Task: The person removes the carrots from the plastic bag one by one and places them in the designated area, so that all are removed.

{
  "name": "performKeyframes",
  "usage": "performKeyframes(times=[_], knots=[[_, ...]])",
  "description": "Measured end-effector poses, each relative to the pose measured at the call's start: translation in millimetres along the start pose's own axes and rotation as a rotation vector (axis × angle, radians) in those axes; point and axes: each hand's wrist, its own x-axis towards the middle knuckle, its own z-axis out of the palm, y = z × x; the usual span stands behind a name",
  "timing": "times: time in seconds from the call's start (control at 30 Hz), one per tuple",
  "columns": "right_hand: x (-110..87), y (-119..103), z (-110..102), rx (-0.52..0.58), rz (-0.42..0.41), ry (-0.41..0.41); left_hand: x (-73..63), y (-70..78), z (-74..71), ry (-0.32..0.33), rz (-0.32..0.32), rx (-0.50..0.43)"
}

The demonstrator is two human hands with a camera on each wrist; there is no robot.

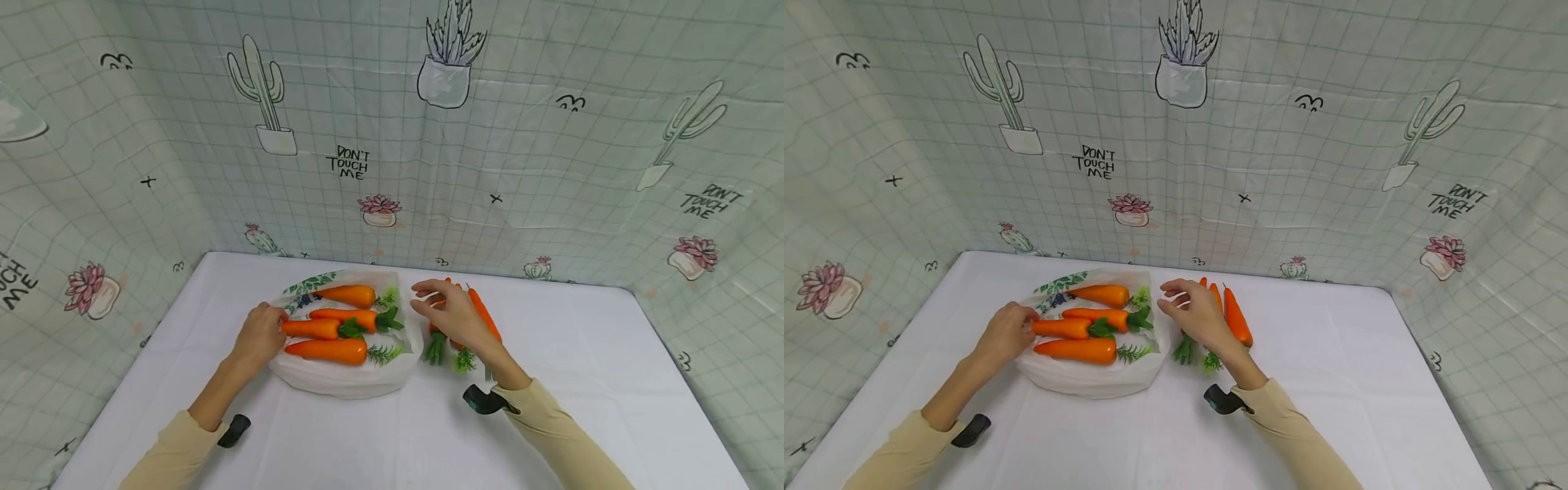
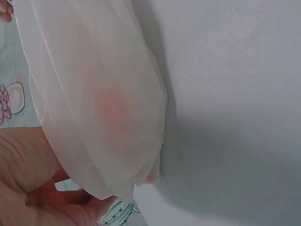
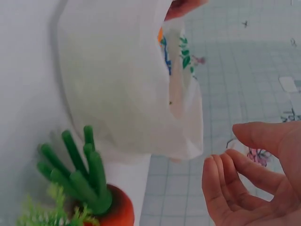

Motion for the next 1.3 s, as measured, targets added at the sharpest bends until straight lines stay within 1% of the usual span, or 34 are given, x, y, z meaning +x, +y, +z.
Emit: performKeyframes(times=[0.2, 0.4, 0.57, 0.87, 1.07, 1.17, 1.3], knots=[[8.1, -11.1, 15.7, -0.021, -0.065, -0.052, -2.9, -3.9, -2.2, 0.001, 0.007, -0.018], [15.3, -16.0, 27.8, -0.005, -0.132, -0.134, -5.0, -4.1, -5.2, -0.022, -0.017, -0.020], [20.6, -19.9, 36.4, -0.023, -0.148, -0.209, -6.9, -5.8, -6.7, -0.036, -0.027, -0.021], [26.1, -23.7, 56.9, -0.104, -0.199, -0.327, -6.5, -7.4, -7.4, -0.066, -0.050, -0.012], [25.2, -25.5, 72.2, -0.155, -0.262, -0.381, -5.9, -12.2, -5.8, -0.063, -0.037, -0.007], [25.8, -26.1, 79.6, -0.151, -0.268, -0.412, -5.2, -15.3, -4.8, -0.067, -0.049, -0.019], [26.5, -27.4, 88.3, -0.156, -0.284, -0.444, -5.1, -18.7, -5.5, -0.070, -0.043, -0.042]])
